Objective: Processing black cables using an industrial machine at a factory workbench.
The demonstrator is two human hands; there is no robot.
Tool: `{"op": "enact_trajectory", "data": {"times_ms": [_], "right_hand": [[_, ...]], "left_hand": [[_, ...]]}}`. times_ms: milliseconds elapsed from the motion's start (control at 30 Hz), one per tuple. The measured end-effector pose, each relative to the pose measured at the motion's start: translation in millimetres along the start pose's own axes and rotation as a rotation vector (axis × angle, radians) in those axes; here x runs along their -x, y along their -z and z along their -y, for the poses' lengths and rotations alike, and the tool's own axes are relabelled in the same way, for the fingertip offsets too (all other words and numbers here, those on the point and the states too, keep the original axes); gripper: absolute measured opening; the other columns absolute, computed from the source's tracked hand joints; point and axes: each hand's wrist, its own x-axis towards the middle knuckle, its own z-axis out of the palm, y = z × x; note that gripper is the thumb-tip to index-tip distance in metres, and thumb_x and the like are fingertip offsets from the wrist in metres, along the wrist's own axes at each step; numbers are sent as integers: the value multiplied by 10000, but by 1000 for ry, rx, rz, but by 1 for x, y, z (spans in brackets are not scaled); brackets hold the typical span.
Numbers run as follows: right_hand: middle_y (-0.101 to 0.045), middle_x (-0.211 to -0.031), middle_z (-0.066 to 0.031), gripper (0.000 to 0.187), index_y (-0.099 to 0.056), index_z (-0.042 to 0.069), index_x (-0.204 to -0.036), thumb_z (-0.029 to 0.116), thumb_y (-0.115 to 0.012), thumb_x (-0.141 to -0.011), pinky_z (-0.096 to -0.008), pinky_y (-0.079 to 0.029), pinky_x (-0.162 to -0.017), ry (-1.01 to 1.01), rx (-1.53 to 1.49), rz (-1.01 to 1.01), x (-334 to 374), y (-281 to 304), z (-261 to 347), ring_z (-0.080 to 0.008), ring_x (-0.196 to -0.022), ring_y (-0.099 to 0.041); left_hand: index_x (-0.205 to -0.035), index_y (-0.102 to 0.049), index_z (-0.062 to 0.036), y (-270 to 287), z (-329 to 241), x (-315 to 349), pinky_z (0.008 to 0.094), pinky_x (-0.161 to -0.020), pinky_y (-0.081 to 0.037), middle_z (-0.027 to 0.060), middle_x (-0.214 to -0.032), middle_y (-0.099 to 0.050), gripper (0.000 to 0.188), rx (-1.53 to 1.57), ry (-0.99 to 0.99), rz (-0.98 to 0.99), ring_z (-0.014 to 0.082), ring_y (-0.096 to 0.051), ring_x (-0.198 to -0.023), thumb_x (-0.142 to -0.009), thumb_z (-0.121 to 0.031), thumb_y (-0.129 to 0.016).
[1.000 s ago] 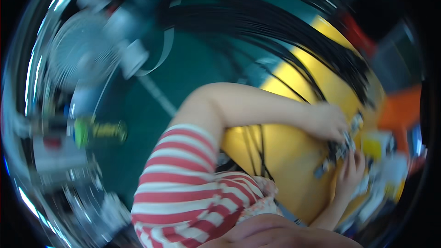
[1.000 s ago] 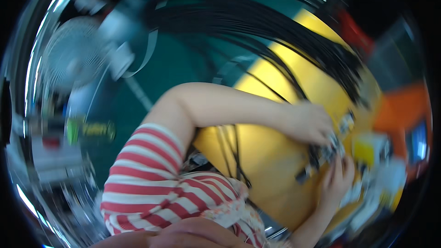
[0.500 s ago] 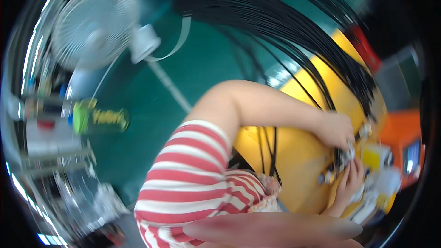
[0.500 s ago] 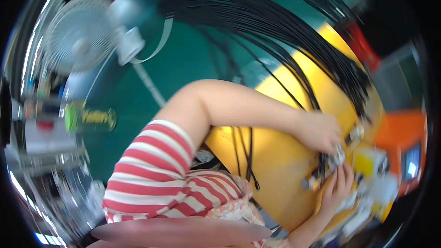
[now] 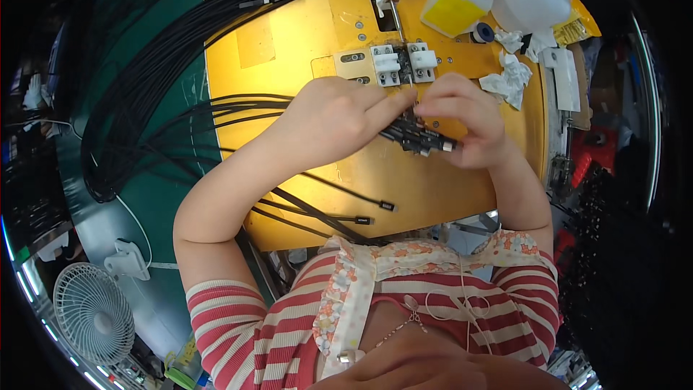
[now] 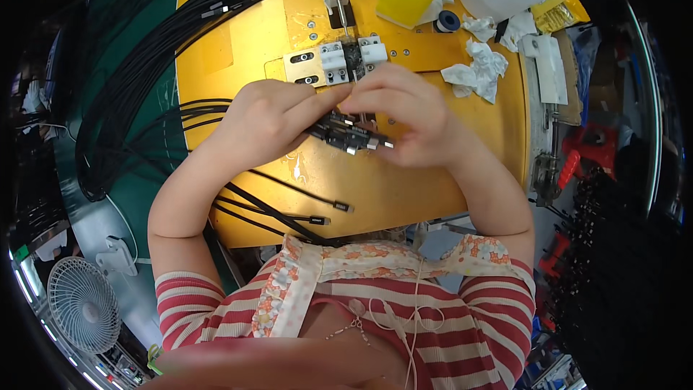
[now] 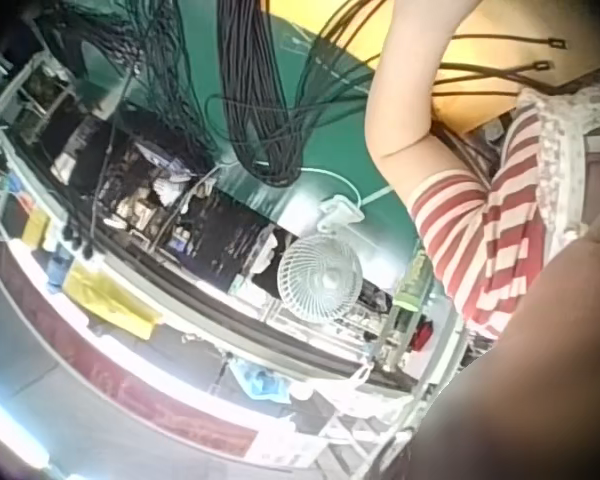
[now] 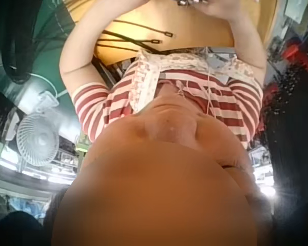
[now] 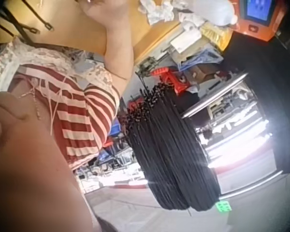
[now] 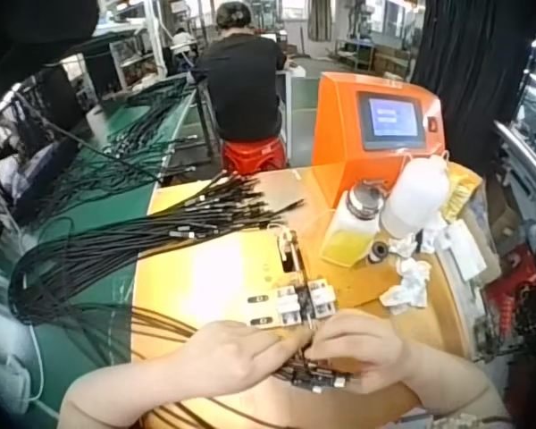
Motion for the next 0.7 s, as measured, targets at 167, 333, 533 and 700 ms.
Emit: {"op": "enact_trajectory", "data": {"times_ms": [167,333,533,700], "right_hand": [[-634,-907,-118,329,-654,17,-910,-81,-704,-600,-334,-502,-676,31,130,-31,6,-2,-5,-272,-788,-617],[-642,-891,-112,231,-661,-5,-914,-81,-682,-697,-298,-516,-689,-200,94,-115,2,9,-20,-237,-798,-636],[-585,-901,-70,130,-668,-16,-905,-58,-662,-782,-243,-477,-669,-320,83,-191,-3,2,-39,-149,-771,-590],[-545,-867,-47,90,-672,-6,-897,1,-669,-807,-251,-445,-623,-438,102,-157,-5,-2,-46,-131,-731,-557]], "left_hand": [[-1274,-547,-66,-11,1,2,292,-512,-468,14,-693,-507,531,-144,23,-89,166,-564,-582,-746,-98,-599],[-1240,-581,-45,-14,7,-1,302,-604,-508,63,-847,-575,547,-169,30,-181,202,-601,-743,-696,-36,-642],[-1100,-644,-28,-18,21,-3,326,-739,-544,110,-1125,-632,449,-139,-20,-182,259,-635,-922,-653,6,-665],[-1044,-649,-40,-18,24,1,316,-766,-543,76,-1192,-627,386,-180,-39,-133,253,-633,-945,-658,-21,-654]]}}
